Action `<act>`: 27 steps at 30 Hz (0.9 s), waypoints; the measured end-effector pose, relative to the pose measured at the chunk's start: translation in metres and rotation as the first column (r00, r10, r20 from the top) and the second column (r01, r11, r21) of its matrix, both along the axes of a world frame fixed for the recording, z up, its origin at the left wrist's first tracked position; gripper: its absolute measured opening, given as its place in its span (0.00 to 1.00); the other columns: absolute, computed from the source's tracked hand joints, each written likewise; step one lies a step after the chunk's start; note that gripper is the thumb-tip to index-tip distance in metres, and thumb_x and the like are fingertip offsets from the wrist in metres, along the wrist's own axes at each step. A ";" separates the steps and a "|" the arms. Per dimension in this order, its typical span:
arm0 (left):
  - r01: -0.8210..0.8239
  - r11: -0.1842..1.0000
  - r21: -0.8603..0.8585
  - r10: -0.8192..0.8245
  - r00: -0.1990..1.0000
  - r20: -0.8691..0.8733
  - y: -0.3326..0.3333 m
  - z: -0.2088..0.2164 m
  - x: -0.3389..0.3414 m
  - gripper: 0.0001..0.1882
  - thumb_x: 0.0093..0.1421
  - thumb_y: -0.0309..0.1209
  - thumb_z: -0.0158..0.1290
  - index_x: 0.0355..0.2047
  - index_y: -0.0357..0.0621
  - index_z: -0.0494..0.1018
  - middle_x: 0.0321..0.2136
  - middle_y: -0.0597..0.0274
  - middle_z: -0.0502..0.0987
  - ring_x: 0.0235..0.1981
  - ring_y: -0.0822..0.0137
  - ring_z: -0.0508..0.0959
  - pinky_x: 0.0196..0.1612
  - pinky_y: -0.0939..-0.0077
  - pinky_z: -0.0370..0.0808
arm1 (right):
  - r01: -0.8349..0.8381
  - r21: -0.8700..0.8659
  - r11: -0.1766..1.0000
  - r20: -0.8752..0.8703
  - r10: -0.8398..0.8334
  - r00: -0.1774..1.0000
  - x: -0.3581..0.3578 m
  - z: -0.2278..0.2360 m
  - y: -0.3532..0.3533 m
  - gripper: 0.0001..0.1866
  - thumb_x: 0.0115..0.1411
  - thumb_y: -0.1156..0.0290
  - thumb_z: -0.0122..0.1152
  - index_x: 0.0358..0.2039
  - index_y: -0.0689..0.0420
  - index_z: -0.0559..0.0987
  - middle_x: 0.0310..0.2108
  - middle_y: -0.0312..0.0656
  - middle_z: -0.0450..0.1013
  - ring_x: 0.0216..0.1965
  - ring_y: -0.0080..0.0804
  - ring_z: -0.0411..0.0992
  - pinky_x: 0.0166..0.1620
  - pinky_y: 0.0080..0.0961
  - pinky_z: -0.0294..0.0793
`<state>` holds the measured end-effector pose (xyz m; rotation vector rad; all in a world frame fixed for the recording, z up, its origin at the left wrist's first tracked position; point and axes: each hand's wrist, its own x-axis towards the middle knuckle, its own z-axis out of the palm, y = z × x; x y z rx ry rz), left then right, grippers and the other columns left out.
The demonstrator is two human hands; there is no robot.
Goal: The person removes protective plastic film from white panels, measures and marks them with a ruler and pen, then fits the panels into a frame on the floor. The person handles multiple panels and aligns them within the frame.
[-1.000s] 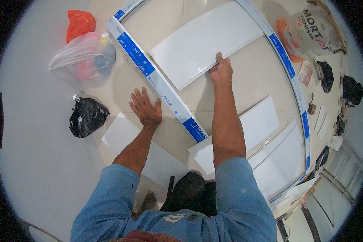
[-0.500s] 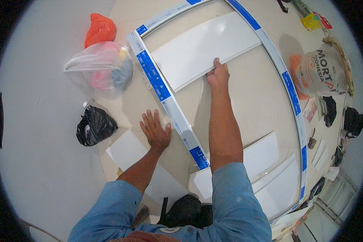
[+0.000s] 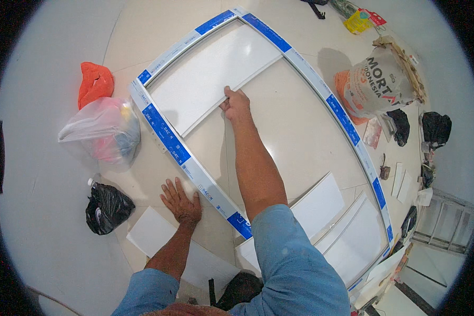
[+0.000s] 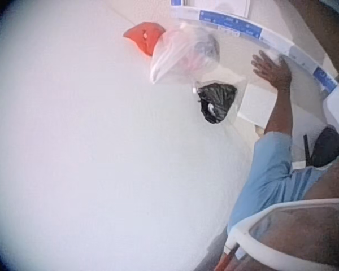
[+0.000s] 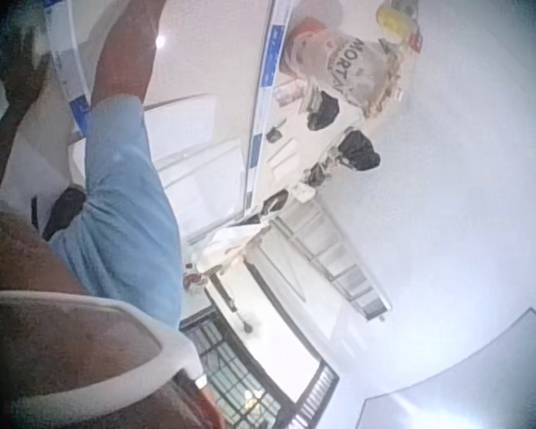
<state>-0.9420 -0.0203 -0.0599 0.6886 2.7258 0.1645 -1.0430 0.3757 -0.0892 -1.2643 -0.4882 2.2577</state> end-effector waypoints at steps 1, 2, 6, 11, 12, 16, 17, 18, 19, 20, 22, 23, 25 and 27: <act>0.006 1.000 0.004 -0.006 1.000 -0.006 -0.001 -0.001 -0.001 0.51 0.66 0.50 0.55 0.80 0.45 0.41 0.80 0.42 0.37 0.80 0.42 0.32 0.77 0.37 0.24 | -0.047 0.018 0.999 0.025 0.047 0.999 -0.003 0.002 0.003 0.09 0.72 0.76 0.60 0.47 0.65 0.72 0.46 0.52 0.75 0.46 0.43 0.80 0.49 0.47 0.89; 0.010 1.000 0.009 -0.010 1.000 -0.012 -0.002 -0.001 -0.001 0.51 0.66 0.50 0.55 0.80 0.45 0.41 0.80 0.42 0.37 0.80 0.42 0.32 0.77 0.37 0.24 | -0.097 0.035 0.995 0.052 0.095 0.994 -0.005 0.004 0.005 0.10 0.72 0.76 0.60 0.48 0.66 0.72 0.47 0.53 0.75 0.47 0.44 0.80 0.50 0.49 0.89; 0.013 0.999 0.045 -0.012 0.999 -0.037 -0.009 -0.007 0.001 0.51 0.66 0.51 0.54 0.79 0.45 0.42 0.79 0.41 0.37 0.80 0.40 0.32 0.77 0.36 0.24 | -0.242 0.082 0.967 0.173 0.226 0.959 -0.023 0.015 0.010 0.15 0.73 0.73 0.59 0.52 0.71 0.71 0.48 0.56 0.75 0.47 0.46 0.80 0.51 0.51 0.89; 0.020 0.999 0.039 -0.019 1.000 -0.014 -0.009 -0.001 -0.006 0.49 0.66 0.50 0.55 0.79 0.42 0.46 0.79 0.38 0.38 0.80 0.38 0.34 0.76 0.34 0.27 | -0.364 0.156 0.918 0.318 0.302 0.899 -0.034 0.034 0.011 0.18 0.75 0.70 0.55 0.54 0.76 0.71 0.47 0.63 0.76 0.44 0.51 0.83 0.42 0.39 0.94; 0.025 0.997 0.066 -0.023 0.999 -0.028 -0.011 0.000 -0.007 0.50 0.66 0.49 0.55 0.79 0.41 0.46 0.79 0.38 0.39 0.80 0.38 0.34 0.76 0.34 0.27 | -0.402 0.173 0.899 0.354 0.324 0.877 -0.039 0.037 0.010 0.19 0.75 0.70 0.54 0.53 0.77 0.70 0.45 0.65 0.76 0.39 0.51 0.84 0.37 0.39 0.93; 0.022 0.998 0.058 -0.020 0.999 -0.025 -0.010 0.002 -0.005 0.51 0.65 0.49 0.57 0.79 0.42 0.45 0.79 0.38 0.39 0.80 0.38 0.34 0.76 0.34 0.27 | -0.608 0.210 0.766 0.471 0.465 0.750 -0.046 0.045 0.015 0.22 0.77 0.65 0.48 0.50 0.80 0.69 0.33 0.64 0.79 0.25 0.50 0.83 0.22 0.35 0.87; 0.022 0.998 0.051 -0.021 0.999 -0.026 -0.009 0.003 -0.006 0.51 0.65 0.49 0.57 0.79 0.42 0.44 0.79 0.38 0.39 0.80 0.38 0.34 0.76 0.34 0.27 | -0.614 0.211 0.761 0.477 0.468 0.744 -0.049 0.047 0.014 0.23 0.77 0.63 0.48 0.48 0.79 0.70 0.31 0.62 0.79 0.25 0.48 0.82 0.22 0.36 0.85; 0.007 0.999 0.038 -0.007 1.000 -0.021 -0.010 0.005 -0.007 0.51 0.65 0.48 0.57 0.79 0.42 0.44 0.79 0.38 0.39 0.80 0.38 0.34 0.76 0.34 0.27 | -0.618 0.212 0.757 0.481 0.469 0.740 -0.052 0.047 0.010 0.24 0.78 0.62 0.48 0.47 0.79 0.71 0.28 0.60 0.79 0.24 0.46 0.82 0.22 0.36 0.84; 0.002 0.999 0.033 -0.002 1.000 -0.010 -0.008 0.009 -0.007 0.51 0.65 0.48 0.57 0.79 0.42 0.44 0.79 0.38 0.39 0.80 0.38 0.34 0.76 0.34 0.27 | -0.616 0.215 0.758 0.493 0.460 0.738 -0.051 0.048 0.012 0.25 0.78 0.60 0.47 0.45 0.78 0.72 0.25 0.58 0.79 0.23 0.45 0.82 0.22 0.37 0.83; 0.012 0.999 0.048 -0.012 1.000 0.009 -0.002 0.010 -0.005 0.52 0.65 0.48 0.58 0.79 0.42 0.44 0.79 0.38 0.39 0.80 0.38 0.35 0.76 0.34 0.28 | -0.640 0.227 0.734 0.474 0.491 0.731 -0.047 0.042 0.022 0.24 0.78 0.60 0.48 0.43 0.77 0.72 0.25 0.58 0.78 0.21 0.43 0.80 0.20 0.37 0.81; 0.028 0.996 0.089 -0.025 0.999 -0.032 -0.001 0.004 0.001 0.51 0.65 0.49 0.56 0.79 0.43 0.44 0.79 0.40 0.39 0.80 0.39 0.34 0.77 0.35 0.27 | -0.675 0.253 0.693 0.450 0.534 0.716 -0.040 0.013 0.041 0.23 0.76 0.60 0.51 0.38 0.74 0.73 0.24 0.57 0.78 0.18 0.41 0.77 0.17 0.38 0.76; 0.052 0.990 0.128 -0.047 0.998 -0.041 0.007 -0.001 0.005 0.51 0.65 0.50 0.56 0.79 0.44 0.44 0.79 0.41 0.39 0.80 0.39 0.33 0.77 0.35 0.27 | -0.705 0.414 0.576 0.610 0.399 0.685 -0.032 -0.010 0.059 0.22 0.75 0.60 0.53 0.32 0.69 0.73 0.23 0.56 0.77 0.15 0.38 0.73 0.16 0.39 0.71; 0.007 0.998 0.058 -0.005 0.999 -0.037 -0.005 0.006 0.002 0.50 0.65 0.48 0.57 0.79 0.43 0.45 0.79 0.39 0.40 0.80 0.39 0.34 0.77 0.35 0.27 | -0.690 0.404 0.601 0.665 0.325 0.672 -0.053 0.018 0.019 0.26 0.72 0.59 0.50 0.26 0.70 0.79 0.21 0.55 0.79 0.16 0.40 0.77 0.23 0.41 0.81; -0.007 0.996 0.087 0.013 0.997 -0.072 -0.006 0.010 0.004 0.50 0.64 0.45 0.59 0.79 0.43 0.46 0.79 0.38 0.41 0.80 0.38 0.37 0.77 0.34 0.30 | -0.693 0.346 0.633 0.617 0.403 0.676 -0.052 0.052 0.013 0.27 0.74 0.58 0.49 0.28 0.71 0.77 0.22 0.58 0.80 0.16 0.42 0.77 0.19 0.41 0.79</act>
